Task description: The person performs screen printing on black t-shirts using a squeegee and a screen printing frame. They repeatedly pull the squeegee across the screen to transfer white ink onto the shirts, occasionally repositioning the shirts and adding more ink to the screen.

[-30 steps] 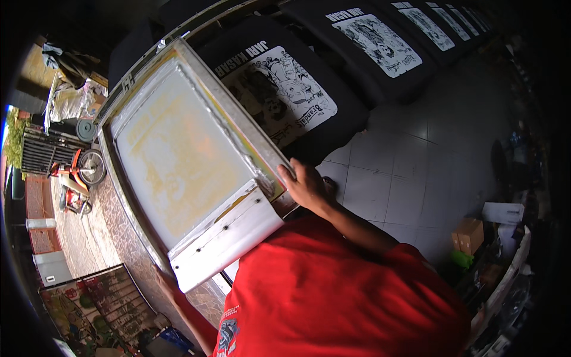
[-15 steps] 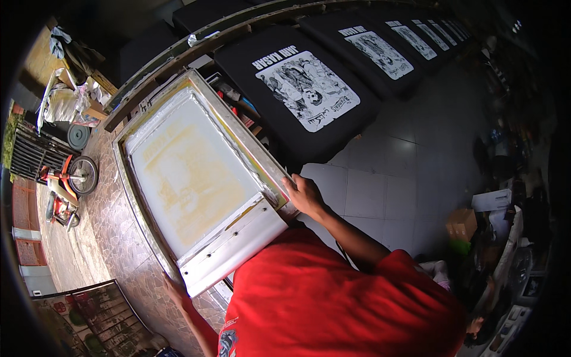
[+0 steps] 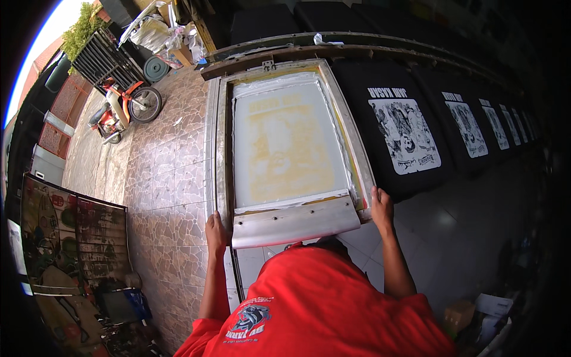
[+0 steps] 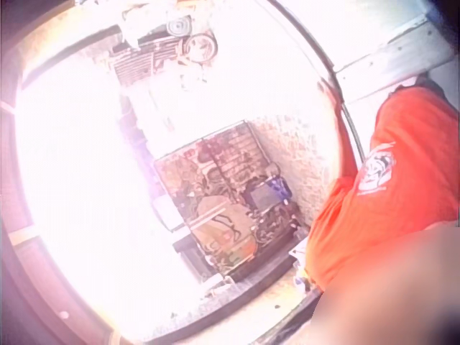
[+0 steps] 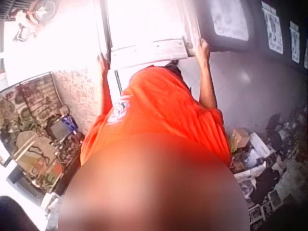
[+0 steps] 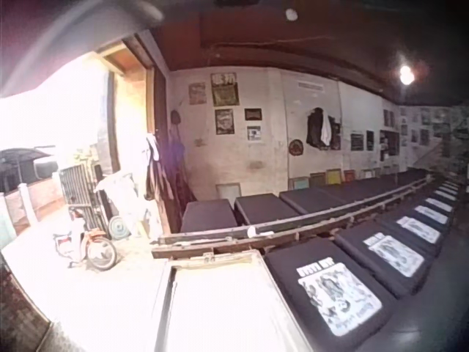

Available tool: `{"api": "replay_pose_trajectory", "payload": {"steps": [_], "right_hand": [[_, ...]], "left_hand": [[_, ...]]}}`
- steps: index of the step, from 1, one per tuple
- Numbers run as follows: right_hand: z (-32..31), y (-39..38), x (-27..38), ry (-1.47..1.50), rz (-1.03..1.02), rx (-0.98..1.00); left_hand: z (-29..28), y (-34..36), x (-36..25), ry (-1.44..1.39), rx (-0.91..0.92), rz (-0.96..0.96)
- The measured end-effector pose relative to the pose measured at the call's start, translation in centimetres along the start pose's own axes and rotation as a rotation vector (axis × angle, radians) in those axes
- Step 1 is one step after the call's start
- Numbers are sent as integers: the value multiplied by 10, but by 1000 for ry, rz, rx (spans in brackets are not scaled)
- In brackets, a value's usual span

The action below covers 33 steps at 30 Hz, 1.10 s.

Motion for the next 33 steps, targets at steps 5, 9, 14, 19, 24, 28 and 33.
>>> {"api": "replay_pose_trajectory", "payload": {"steps": [5,9,14,19,24,28,33], "right_hand": [[4,1,2,23,32,49],[10,-2,3,18,23,28],[13,-6,4,65,105,55],[13,-7,6,138,101,58],[17,-7,1,122,113,30],[22,-5,0,77,92,-26],[19,-4,-4,15,68,-31]], "left_hand": [[3,9,9,3,3,-8],[4,16,12,-25,-47,83],[5,21,5,3,22,47],[3,19,0,105,8,32],[7,22,9,23,5,31],[10,25,17,119,12,49],[12,28,26,-97,60,-37]]}}
Point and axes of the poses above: each hand's wrist, its own y-axis towards the middle knuckle, its own z-axis out of the palm, x = y × z, the point moved 5 cm from there along y, towards the middle knuckle, and after that the axes turned 4 degrees about x, right-handed, at the moved point
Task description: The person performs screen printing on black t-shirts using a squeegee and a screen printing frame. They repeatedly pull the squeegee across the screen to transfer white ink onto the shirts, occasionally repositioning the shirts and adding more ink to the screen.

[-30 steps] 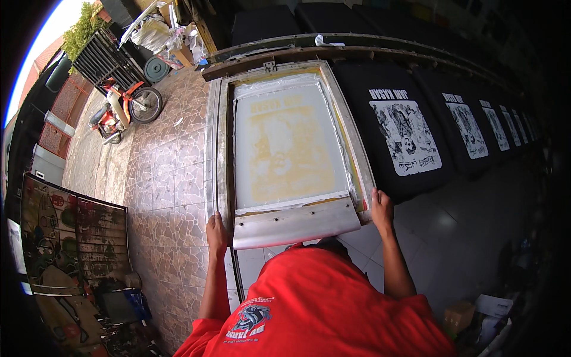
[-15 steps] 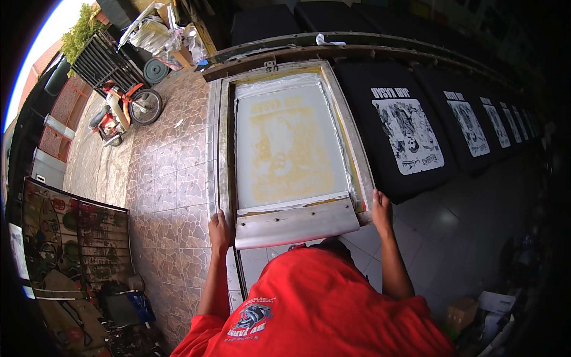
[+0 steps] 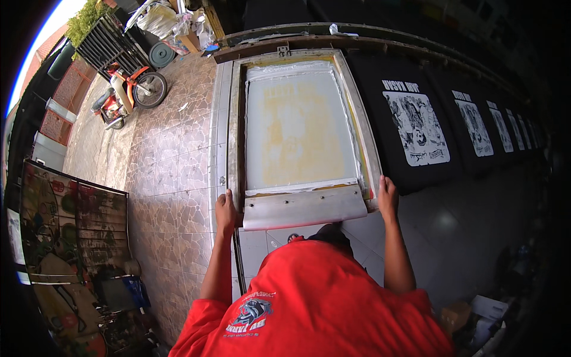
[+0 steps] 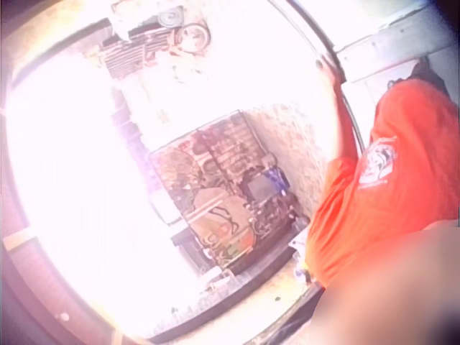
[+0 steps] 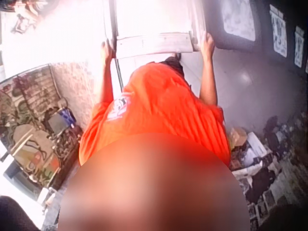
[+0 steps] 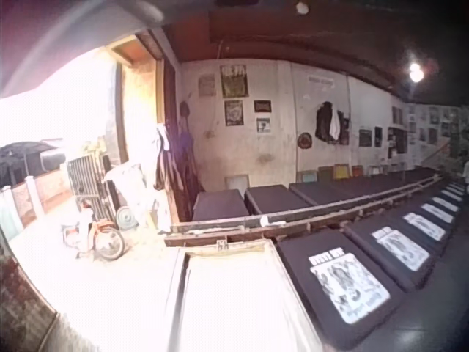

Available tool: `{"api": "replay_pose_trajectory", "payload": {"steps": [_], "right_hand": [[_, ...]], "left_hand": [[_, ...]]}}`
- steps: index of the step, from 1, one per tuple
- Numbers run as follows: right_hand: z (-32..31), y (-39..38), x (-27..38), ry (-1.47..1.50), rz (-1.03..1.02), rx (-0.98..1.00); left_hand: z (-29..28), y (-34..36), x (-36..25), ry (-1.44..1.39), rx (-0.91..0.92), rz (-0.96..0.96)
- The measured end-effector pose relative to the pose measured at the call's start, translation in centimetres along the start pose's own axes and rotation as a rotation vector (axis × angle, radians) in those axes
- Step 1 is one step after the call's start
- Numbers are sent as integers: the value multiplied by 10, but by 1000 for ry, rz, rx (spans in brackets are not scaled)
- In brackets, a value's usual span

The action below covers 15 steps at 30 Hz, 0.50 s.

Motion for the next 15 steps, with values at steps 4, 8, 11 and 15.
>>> {"api": "replay_pose_trajectory", "payload": {"steps": [4,8,11,15], "right_hand": [[-20,-15,31,-26,-173,-29],[-36,-60,78,-198,-603,143],[-19,-82,98,-282,-772,381],[4,-87,93,-301,-817,460]], "left_hand": [[-9,-6,19,-502,295,-196],[-10,-21,41,-714,332,-212],[-1,-18,76,-780,105,-93],[0,-15,81,-847,45,-235]]}}
Point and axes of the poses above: each hand's wrist, its own y-axis towards the middle knuckle, its own z-axis out of the palm, x = y × z, the point moved 5 cm from there along y, towards the middle knuckle, and after that the axes turned 4 degrees about x, right-handed, at the moved point
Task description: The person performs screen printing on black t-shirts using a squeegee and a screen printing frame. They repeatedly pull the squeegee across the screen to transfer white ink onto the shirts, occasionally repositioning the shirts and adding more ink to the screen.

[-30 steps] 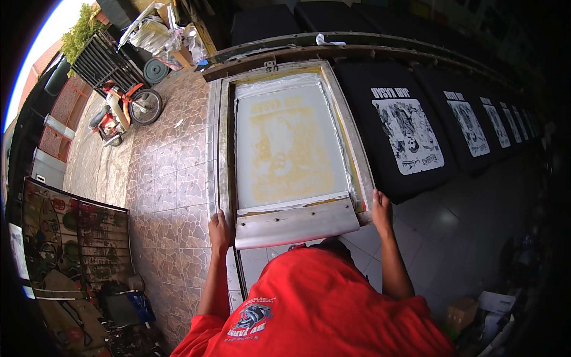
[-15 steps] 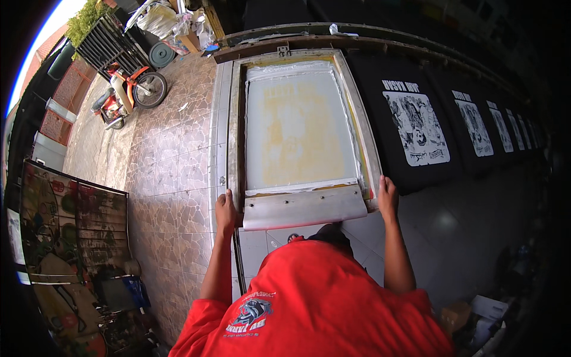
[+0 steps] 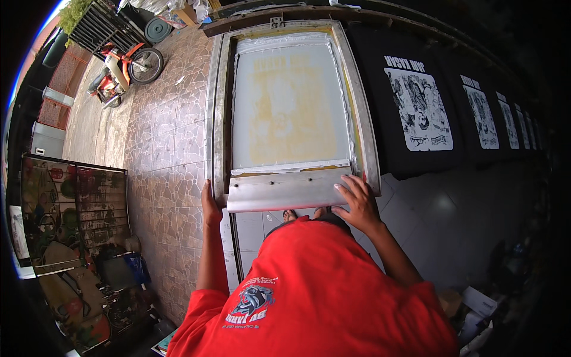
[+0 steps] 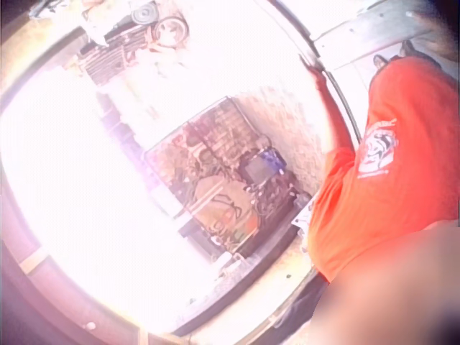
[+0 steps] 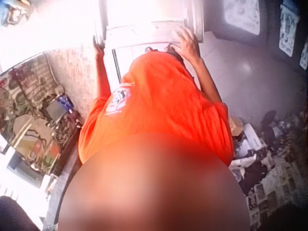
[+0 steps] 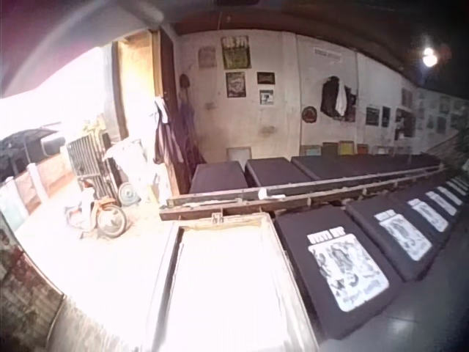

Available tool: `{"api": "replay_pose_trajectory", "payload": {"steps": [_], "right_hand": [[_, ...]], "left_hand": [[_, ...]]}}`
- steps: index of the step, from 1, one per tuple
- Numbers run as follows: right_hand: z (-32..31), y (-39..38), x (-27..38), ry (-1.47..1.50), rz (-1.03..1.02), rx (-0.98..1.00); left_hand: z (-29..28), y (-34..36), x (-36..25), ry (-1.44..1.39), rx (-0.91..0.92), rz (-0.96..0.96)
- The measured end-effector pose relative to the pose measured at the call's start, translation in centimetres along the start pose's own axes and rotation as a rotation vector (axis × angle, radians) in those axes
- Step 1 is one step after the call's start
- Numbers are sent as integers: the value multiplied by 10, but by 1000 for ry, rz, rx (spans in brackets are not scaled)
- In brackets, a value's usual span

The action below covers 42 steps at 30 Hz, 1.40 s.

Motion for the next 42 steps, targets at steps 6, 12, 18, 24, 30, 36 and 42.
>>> {"api": "replay_pose_trajectory", "payload": {"steps": [6,12,18,24,30,36,42], "right_hand": [[-5,21,-1,-39,-77,27],[-30,40,3,-5,-96,59],[-41,64,-5,61,-40,113],[-50,81,-5,133,9,211],[-56,97,-16,157,35,268],[-51,118,-26,-43,102,332],[-80,169,-41,0,49,222]], "left_hand": [[5,-9,-10,166,-36,157],[25,-18,-14,27,-4,65],[27,-16,-15,39,-66,34],[19,-18,-22,189,127,82],[112,-39,-138,721,267,586],[217,-47,-141,1637,874,717],[250,-8,-181,1673,804,854]]}}
Point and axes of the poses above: each hand's wrist, its own y-axis towards the middle knuckle, its own z-axis out of the palm, x = y × z, the point moved 5 cm from there along y, towards the middle knuckle, and after that the axes turned 4 degrees about x, right-handed, at the moved point
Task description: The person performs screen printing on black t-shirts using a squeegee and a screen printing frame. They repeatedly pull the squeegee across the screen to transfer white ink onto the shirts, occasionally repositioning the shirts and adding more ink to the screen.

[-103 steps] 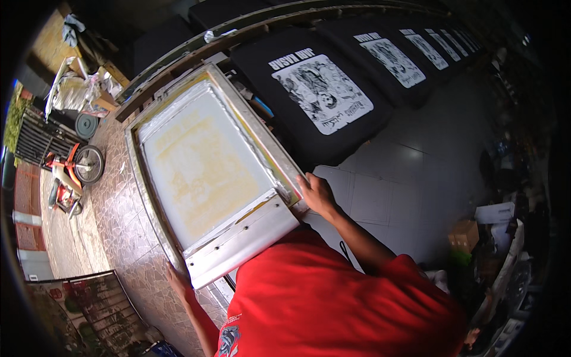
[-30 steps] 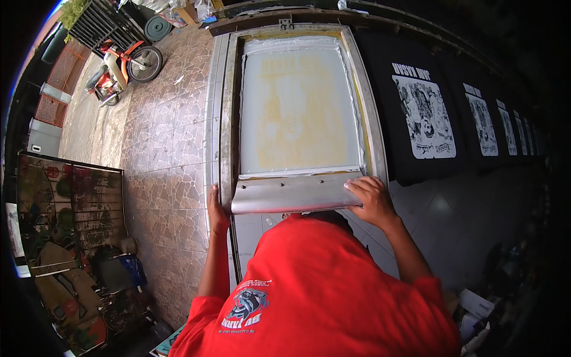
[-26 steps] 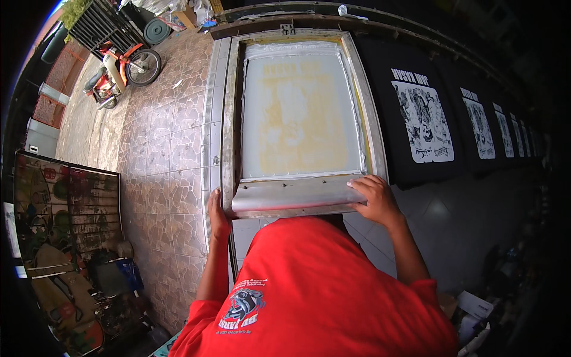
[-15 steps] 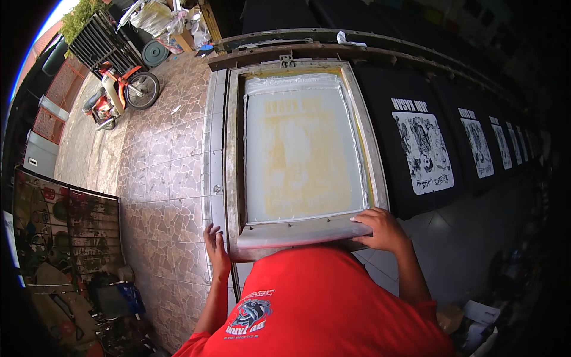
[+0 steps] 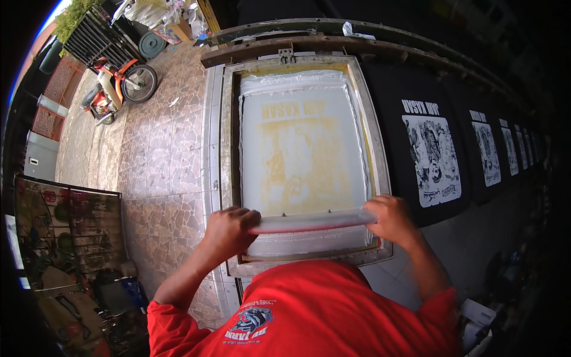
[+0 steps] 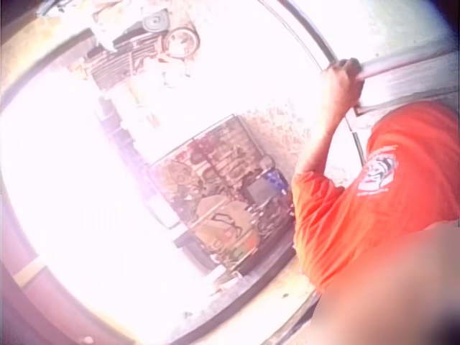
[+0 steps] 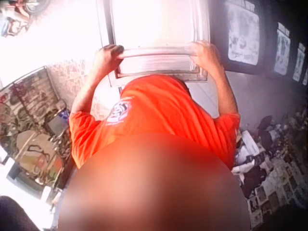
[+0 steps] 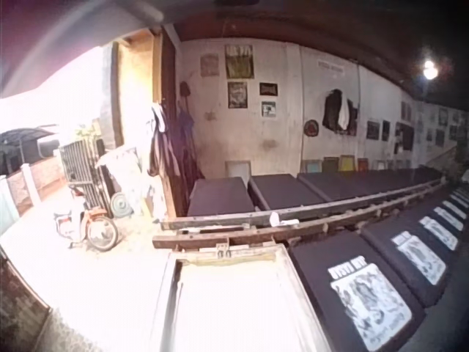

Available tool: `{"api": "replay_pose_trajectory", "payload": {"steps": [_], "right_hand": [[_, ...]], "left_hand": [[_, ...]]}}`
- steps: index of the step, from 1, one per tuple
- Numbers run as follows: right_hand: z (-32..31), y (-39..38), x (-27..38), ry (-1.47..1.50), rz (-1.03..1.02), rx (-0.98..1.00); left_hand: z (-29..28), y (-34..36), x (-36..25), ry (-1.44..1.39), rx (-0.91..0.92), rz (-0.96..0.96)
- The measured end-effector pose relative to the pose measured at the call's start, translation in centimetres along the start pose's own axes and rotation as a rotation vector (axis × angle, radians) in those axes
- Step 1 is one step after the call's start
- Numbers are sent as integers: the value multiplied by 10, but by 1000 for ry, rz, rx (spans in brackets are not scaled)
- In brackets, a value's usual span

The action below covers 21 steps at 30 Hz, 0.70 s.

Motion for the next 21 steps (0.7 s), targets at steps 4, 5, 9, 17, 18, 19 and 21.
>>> {"api": "replay_pose_trajectory", "payload": {"steps": [4,5,9,17,18,19,21], "right_hand": [[-56,108,-45,-7,-73,-207],[-68,141,-58,-8,-121,-260],[-89,260,-129,-103,-145,-362],[-60,318,-181,-176,-56,-291],[-55,314,-179,-177,-55,-289],[-50,309,-179,-186,-11,-258],[-49,291,-166,-207,71,-205]], "left_hand": [[-50,102,53,79,-114,21],[-55,133,75,130,-143,24],[-66,245,147,191,-151,-8],[-18,305,200,219,-116,-120],[-15,302,201,240,-110,-131],[-11,298,201,261,-104,-143],[-12,280,182,262,-97,-167]]}}
Point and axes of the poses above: each hand's wrist, its own y-axis towards the middle knuckle, its own z-axis out of the palm, x = y × z, the point moved 5 cm from there along y, towards the middle knuckle, and after that the axes turned 4 degrees about x, right-handed, at the moved point
